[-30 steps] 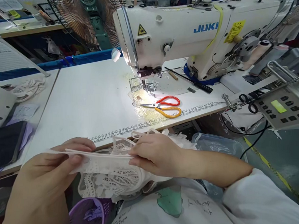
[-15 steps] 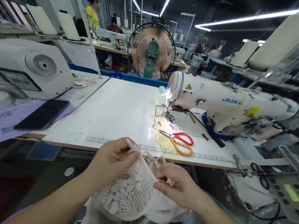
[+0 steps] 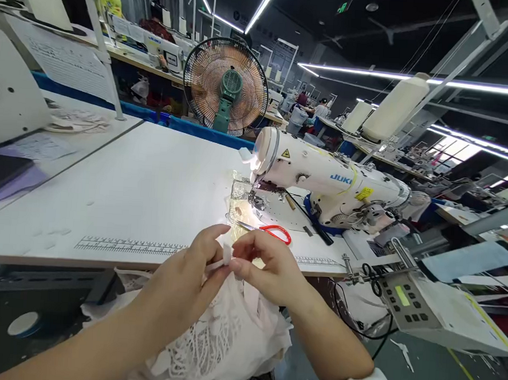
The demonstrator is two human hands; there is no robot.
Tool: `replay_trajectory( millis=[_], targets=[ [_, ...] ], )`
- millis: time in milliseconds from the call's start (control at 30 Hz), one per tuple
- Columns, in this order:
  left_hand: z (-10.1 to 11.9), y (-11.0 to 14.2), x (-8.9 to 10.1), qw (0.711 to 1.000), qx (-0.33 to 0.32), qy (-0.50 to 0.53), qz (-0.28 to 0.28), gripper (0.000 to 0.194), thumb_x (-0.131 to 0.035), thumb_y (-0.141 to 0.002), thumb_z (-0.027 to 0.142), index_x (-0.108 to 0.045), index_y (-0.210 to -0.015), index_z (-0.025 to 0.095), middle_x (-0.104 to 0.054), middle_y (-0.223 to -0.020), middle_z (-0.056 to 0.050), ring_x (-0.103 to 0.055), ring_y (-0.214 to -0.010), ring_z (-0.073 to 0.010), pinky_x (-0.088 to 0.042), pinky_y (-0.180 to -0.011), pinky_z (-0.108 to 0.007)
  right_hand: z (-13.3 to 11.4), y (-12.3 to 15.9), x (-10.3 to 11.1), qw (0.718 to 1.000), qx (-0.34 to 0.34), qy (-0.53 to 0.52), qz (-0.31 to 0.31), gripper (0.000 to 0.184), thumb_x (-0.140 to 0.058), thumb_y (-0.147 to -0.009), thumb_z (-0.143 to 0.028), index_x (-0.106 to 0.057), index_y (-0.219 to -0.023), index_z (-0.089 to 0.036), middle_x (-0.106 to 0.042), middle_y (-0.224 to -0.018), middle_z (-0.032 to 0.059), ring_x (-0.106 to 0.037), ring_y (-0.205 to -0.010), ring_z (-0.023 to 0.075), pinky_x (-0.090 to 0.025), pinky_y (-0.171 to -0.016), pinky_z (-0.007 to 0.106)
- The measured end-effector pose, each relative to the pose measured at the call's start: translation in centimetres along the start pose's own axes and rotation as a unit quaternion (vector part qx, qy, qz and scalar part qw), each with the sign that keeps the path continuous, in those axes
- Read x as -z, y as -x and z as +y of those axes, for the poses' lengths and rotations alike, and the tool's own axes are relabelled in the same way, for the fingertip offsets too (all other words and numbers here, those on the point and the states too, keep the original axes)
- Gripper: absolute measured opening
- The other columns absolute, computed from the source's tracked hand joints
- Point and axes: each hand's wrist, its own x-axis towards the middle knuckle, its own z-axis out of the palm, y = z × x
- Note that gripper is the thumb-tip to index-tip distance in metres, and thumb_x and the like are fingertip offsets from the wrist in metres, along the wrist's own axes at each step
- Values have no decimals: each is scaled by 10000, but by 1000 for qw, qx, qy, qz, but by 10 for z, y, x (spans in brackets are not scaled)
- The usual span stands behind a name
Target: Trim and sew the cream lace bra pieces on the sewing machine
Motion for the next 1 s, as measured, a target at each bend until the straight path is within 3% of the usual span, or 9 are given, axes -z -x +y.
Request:
replay_trajectory(
  millis=[167,267,400,500,767,900,1000],
  targets=[
    [-2,1,2,997,57,41,-7,355,-446,-833,300,-421,-1175,209,-473,-595,85,-471,-459,-106,-392,-461,-216,4,-6,-8,999,37,-17,-3,97,-654,-762,-255,-574,-757,-199,-585,-709,1,-556,-675,128,-476,-646,279],
    [-4,0,3,985,120,116,-29,352,-494,-795,366,-448,-1114,225,-449,-584,91,-429,-459,-106,-384,-453,-222,8,-5,-8,996,83,-30,7,86,-669,-751,-205,-584,-747,-202,-611,-732,10,-579,-714,139,-476,-683,291],
    [-4,-2,10,934,223,239,-143,273,-535,-758,465,-519,-862,213,-400,-599,77,-361,-475,-85,-323,-416,-204,11,-4,-9,987,147,-60,2,108,-665,-777,-187,-570,-730,-210,-629,-757,12,-600,-732,135,-480,-699,285],
    [-4,-1,16,917,223,266,-197,336,-503,-776,492,-444,-629,196,-293,-558,75,-282,-477,-73,-256,-414,-199,12,-6,-10,985,153,-80,-3,147,-692,-770,-197,-558,-709,-208,-624,-752,9,-591,-706,125,-479,-677,272],
    [-1,-2,19,964,171,180,-93,411,-454,-787,440,-307,-488,199,-253,-489,57,-274,-451,-82,-244,-402,-219,6,-15,-18,993,70,-94,13,286,-764,-702,-347,-518,-679,-202,-588,-685,-9,-558,-649,122,-472,-629,269],
    [-1,1,25,956,238,163,-44,373,-511,-752,436,-402,-488,195,-294,-490,56,-313,-449,-79,-294,-383,-192,3,-10,-22,998,52,-18,6,287,-661,-792,-457,-545,-814,-195,-607,-779,13,-574,-711,132,-484,-674,282],
    [-11,7,32,952,278,128,14,286,-577,-724,433,-551,-561,200,-455,-505,46,-435,-473,-96,-377,-405,-192,12,2,-26,988,89,122,-46,389,-662,-781,-501,-553,-967,-176,-629,-894,52,-584,-806,163,-478,-725,300]
  ],
)
